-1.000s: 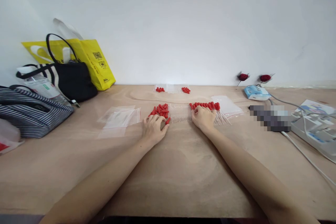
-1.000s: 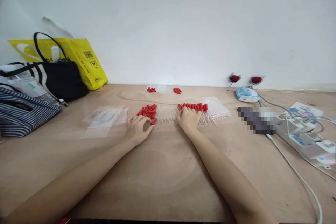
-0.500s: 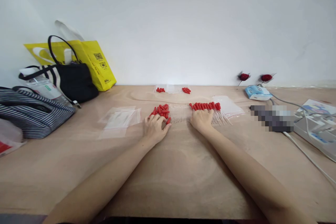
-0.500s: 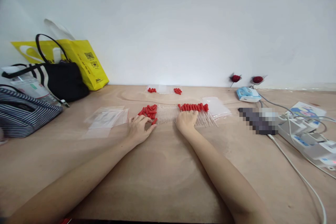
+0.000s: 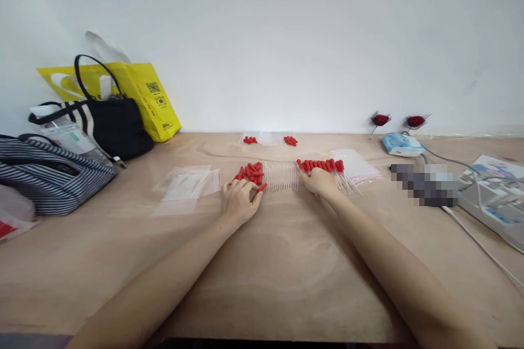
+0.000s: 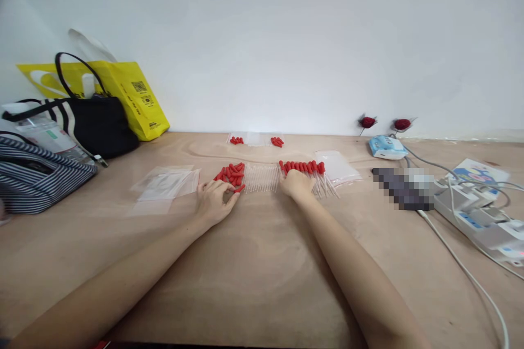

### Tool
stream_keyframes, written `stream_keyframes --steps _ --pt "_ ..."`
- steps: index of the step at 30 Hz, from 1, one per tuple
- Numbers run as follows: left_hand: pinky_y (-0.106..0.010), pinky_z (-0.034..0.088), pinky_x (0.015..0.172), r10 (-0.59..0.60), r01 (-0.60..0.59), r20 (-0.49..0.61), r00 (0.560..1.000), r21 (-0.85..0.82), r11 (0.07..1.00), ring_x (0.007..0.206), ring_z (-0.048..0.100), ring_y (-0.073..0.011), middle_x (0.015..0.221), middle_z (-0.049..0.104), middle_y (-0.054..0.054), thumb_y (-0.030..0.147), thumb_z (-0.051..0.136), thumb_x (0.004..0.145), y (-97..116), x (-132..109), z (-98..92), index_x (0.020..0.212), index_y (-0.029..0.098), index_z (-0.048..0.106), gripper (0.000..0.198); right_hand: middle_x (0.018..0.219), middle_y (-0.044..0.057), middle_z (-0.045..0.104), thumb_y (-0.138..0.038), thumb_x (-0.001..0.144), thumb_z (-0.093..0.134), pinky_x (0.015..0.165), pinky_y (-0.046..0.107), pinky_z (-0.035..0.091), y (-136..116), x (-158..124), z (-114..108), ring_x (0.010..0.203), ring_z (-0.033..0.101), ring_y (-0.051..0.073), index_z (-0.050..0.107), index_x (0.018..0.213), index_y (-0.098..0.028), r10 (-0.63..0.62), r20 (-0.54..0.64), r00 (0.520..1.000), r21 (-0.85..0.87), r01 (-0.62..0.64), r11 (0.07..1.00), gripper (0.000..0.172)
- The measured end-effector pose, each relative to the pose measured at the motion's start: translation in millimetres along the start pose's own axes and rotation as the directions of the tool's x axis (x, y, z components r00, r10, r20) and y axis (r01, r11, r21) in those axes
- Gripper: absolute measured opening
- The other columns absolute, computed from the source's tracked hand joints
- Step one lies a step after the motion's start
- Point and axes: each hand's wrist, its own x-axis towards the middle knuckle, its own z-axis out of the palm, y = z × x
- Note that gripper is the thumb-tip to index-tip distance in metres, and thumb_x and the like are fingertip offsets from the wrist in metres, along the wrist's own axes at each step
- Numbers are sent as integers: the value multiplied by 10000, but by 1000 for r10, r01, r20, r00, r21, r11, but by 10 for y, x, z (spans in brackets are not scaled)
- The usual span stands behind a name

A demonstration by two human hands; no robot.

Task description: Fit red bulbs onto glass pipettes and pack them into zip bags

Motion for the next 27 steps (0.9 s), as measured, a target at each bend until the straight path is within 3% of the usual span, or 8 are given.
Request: stream_keyframes --steps 3,6,9,13,17,21,24,27 --pt "-428 289 827 23 -23 -8 1000 -5 1000 835 530 -222 783 630 -24 327 533 757 7 -16 -21 752 207 599 137 738 101 653 -307 832 330 664 333 331 26 -57 -19 723 587 221 635 728 -151 -71 8 997 13 71 997 358" --pt "-425 286 834 65 -65 8 998 -29 997 817 536 -211 765 631 -17 315 543 743 19 -44 -57 735 210 603 121 879 106 649 -309 847 350 701 326 318 63 -210 4 856 556 233 621 798 -159 -183 -20 983 10 183 983 314" --pt "-407 298 823 121 -117 52 991 -71 991 801 542 -200 751 630 -4 301 546 735 26 -81 -106 728 218 603 101 952 88 632 -307 856 387 739 324 294 195 -391 78 937 506 229 599 842 -174 -325 -70 943 -7 325 946 250" --pt "-388 305 830 175 -164 91 980 -114 980 805 544 -192 745 626 14 282 536 741 12 -124 -156 759 232 599 83 799 69 626 -333 856 423 698 330 281 483 -540 191 803 497 209 588 760 -193 -625 -200 755 -91 621 779 237" --pt "-382 312 825 170 -161 85 982 -111 981 812 540 -195 772 628 3 316 541 745 3 -118 -147 773 227 596 108 747 44 604 -357 857 432 676 314 292 645 -558 208 752 486 182 591 733 -193 -661 -244 710 -76 665 743 261" --pt "-386 311 819 172 -165 73 982 -91 982 819 534 -196 828 639 -13 425 540 752 41 -65 -87 819 226 615 223 800 41 598 -405 814 499 681 297 324 589 -535 192 782 496 168 634 828 -206 -670 -293 682 35 708 705 241" --pt "-396 314 808 172 -167 70 983 -65 984 818 530 -201 840 644 -24 450 542 754 76 -28 -35 849 236 649 258 889 37 601 -433 782 541 715 301 341 480 -528 241 842 505 168 641 967 -261 -658 -315 684 105 714 692 272" --pt "-397 329 788 169 -165 65 983 -56 985 792 532 -193 793 644 -15 397 540 775 94 -13 -10 813 257 676 199 915 19 608 -388 782 558 724 312 334 376 -526 337 859 510 167 664 921 -309 -621 -332 710 144 689 710 191"
